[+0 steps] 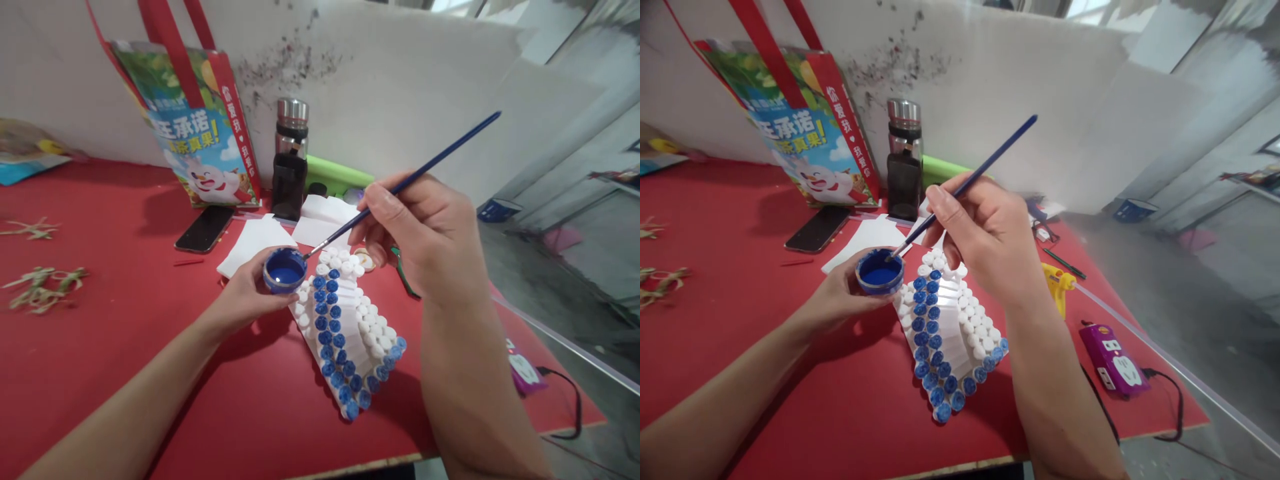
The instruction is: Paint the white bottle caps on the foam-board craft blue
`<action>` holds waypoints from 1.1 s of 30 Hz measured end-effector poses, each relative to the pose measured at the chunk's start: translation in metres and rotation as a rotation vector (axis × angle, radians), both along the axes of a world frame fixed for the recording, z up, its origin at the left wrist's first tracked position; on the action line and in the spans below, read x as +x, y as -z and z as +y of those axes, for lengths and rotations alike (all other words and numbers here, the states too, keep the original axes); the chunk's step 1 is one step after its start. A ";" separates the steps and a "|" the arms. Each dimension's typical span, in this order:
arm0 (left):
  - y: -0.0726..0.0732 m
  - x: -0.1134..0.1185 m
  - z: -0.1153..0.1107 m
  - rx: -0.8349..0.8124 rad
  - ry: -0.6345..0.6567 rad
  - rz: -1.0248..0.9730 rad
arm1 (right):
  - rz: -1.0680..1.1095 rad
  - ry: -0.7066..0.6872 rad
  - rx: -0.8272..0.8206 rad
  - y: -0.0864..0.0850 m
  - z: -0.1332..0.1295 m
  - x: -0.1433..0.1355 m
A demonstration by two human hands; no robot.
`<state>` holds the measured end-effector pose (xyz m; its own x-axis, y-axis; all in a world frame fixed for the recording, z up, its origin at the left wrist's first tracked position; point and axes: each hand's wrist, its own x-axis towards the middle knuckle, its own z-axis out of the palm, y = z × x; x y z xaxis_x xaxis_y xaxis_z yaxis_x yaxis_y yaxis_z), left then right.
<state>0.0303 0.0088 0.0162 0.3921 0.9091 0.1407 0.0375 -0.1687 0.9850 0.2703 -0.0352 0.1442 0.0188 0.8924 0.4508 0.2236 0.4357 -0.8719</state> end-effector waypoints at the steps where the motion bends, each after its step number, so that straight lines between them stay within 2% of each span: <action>1: 0.001 0.000 -0.001 0.014 0.004 0.002 | 0.001 0.006 0.013 0.002 0.000 -0.002; 8: 0.003 0.003 -0.003 0.242 0.041 0.001 | -0.079 0.007 0.060 0.010 -0.003 -0.019; 14: 0.001 0.002 -0.003 0.318 0.024 0.037 | -0.197 0.016 0.114 0.015 -0.003 -0.025; 22: 0.007 0.000 0.001 0.459 0.065 0.017 | -0.233 -0.036 0.059 0.021 0.001 -0.030; 33: 0.001 0.000 0.000 0.380 0.051 0.050 | -0.226 -0.054 0.009 0.028 0.005 -0.032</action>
